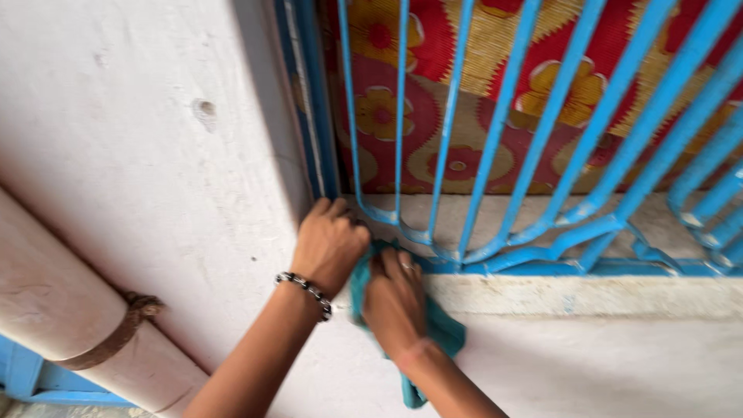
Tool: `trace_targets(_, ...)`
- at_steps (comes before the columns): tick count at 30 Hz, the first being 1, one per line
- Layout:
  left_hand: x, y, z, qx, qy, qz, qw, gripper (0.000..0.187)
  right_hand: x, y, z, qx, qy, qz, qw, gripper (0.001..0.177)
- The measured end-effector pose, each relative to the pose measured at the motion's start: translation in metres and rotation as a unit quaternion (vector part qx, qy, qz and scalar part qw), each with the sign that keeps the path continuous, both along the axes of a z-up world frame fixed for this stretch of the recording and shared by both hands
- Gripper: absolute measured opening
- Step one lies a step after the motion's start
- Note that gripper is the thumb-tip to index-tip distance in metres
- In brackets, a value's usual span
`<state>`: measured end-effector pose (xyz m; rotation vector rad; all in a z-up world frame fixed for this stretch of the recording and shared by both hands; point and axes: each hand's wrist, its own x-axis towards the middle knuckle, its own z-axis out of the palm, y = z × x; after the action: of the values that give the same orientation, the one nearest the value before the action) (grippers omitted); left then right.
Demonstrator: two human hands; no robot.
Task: The person cleans the metal window bars and window frame by wiping them with a cloth.
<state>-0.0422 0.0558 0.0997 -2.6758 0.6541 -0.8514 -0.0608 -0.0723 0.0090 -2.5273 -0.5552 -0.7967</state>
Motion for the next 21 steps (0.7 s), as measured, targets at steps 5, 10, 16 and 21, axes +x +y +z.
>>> trace_targets(5,0.002,-0.003,0.004,0.001,0.000,0.012,1.000,0.014,0.001,-0.015,0.002,-0.085,-0.068,-0.031,0.994,0.023)
trace_targets(10,0.000,-0.005,0.002,0.021,0.029,0.055,0.998,0.017,0.002,-0.068,-0.008,-0.046,-0.002,-0.050,0.998,0.022)
trace_targets(16,0.000,-0.003,0.006,0.019,0.001,0.033,0.999,0.015,0.014,-0.028,-0.009,0.015,0.084,-0.057,0.995,0.021)
trace_targets(21,-0.004,-0.003,0.007,0.005,0.029,0.019,0.999,0.011,-0.001,0.003,0.003,0.095,0.026,-0.030,0.995,0.021)
